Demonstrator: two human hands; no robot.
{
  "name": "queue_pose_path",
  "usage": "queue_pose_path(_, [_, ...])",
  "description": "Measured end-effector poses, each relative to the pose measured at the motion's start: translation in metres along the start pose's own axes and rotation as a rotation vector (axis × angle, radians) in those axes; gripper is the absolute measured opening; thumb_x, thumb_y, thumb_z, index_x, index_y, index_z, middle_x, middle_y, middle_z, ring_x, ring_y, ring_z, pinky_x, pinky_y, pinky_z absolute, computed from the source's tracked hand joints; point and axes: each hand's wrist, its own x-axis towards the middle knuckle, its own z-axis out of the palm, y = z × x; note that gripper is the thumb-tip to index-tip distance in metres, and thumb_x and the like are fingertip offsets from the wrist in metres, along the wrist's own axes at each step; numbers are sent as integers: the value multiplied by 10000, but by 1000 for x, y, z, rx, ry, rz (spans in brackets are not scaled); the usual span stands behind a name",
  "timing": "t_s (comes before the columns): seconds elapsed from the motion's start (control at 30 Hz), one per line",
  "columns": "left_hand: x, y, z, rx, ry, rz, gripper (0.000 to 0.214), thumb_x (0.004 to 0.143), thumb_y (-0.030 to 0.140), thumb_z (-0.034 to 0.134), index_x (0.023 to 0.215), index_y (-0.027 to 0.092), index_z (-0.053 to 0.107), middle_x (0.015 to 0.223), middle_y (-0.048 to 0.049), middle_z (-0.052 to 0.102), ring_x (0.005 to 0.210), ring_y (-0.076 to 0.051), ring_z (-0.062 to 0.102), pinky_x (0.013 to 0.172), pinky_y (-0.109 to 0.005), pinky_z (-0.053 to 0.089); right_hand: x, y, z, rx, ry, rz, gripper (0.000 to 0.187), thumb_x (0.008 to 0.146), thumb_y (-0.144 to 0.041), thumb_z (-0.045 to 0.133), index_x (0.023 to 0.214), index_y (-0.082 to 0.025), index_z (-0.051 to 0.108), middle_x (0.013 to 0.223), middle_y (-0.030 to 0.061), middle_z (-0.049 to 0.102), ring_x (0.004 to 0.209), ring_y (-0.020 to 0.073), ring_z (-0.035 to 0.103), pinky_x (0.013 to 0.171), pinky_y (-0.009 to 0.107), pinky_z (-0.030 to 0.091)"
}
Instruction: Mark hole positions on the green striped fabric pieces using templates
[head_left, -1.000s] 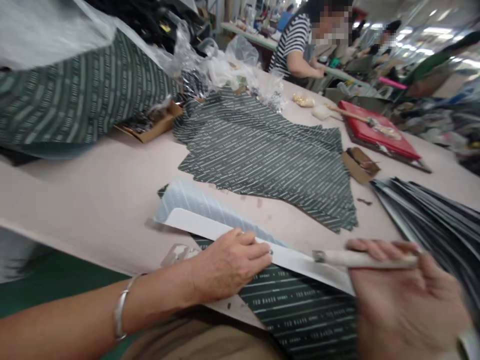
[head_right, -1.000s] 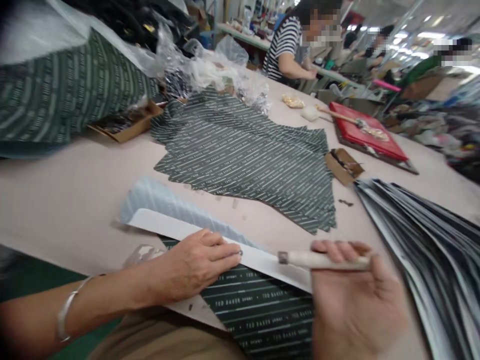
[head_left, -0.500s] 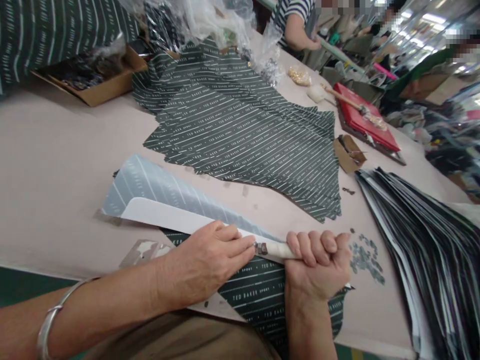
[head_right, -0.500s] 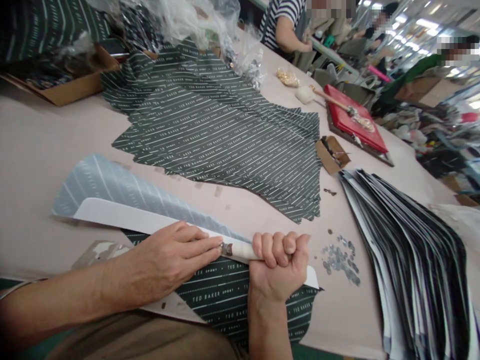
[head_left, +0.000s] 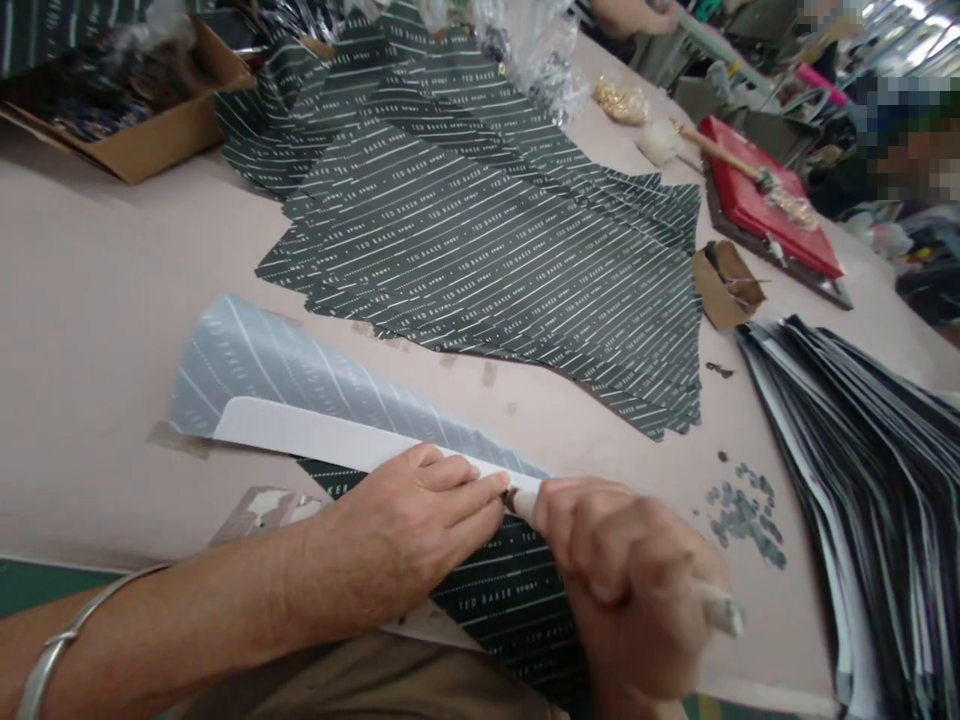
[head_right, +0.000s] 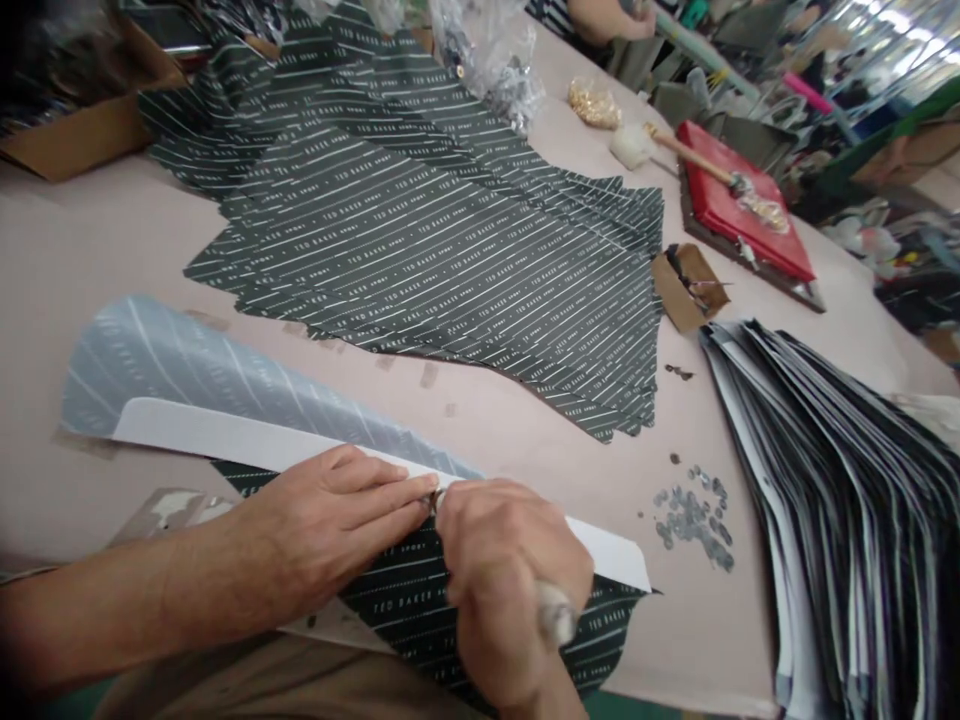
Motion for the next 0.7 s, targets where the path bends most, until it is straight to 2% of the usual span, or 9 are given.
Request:
queue_pose_path(0.07, [1,0,-2,-22,-10,5,215,1021,201,446,1158,171,609,1171,-88,672,963,-197,583,843,-334,491,-2,-2,7,-166,-141,-88,379,964,-224,538,598,-206,443,521,-56,389,459,96,390,505,274,362])
queue_pose_path(0.13, [1,0,-3,-30,-16,5,182,1018,205,456,1115,183,609,1096,-74,674,945,-198,579,828,-334,488,-1,-2,9,-266,-209,-111,365,969,-232,533,607,-214,488,528,-43,430,472,111,425,508,286,374])
queue_pose_path(0.23, [0,0,-2,2,-14,19,145,1010,193,470,1033,189,613,992,-56,661,888,-193,572,782,-334,478,9,1,6,-281,-131,-11,429,989,-325,535,575,-221,490,498,-47,421,437,105,396,464,275,349])
queue_pose_path(0.33, [0,0,0,42,-23,43,151,1009,198,481,1082,171,609,1018,-55,661,872,-197,574,765,-359,474,27,3,9,-284,-102,101,475,989,-395,551,556,-217,472,477,-64,375,419,85,337,423,255,282])
queue_pose_path(0.5, [-3,-3,9,62,-17,44,109,982,186,527,1039,186,619,1074,-41,676,962,-225,591,847,-401,478,53,5,36,-420,-255,92,476,972,-378,554,540,-196,475,487,-71,367,453,67,340,450,239,270])
queue_pose_path(0.6, [-4,-4,16,68,23,43,147,966,166,515,1066,189,621,1081,-56,683,1026,-246,593,862,-402,491,56,9,50,-557,-305,68,485,965,-359,540,521,-192,438,491,-70,348,464,62,327,461,242,242])
queue_pose_path(0.7, [-3,-3,19,77,19,22,180,953,138,494,1049,200,633,1026,-54,692,1044,-251,600,841,-390,496,52,12,53,-608,-331,53,493,973,-364,532,530,-196,398,498,-67,348,468,60,326,467,244,226])
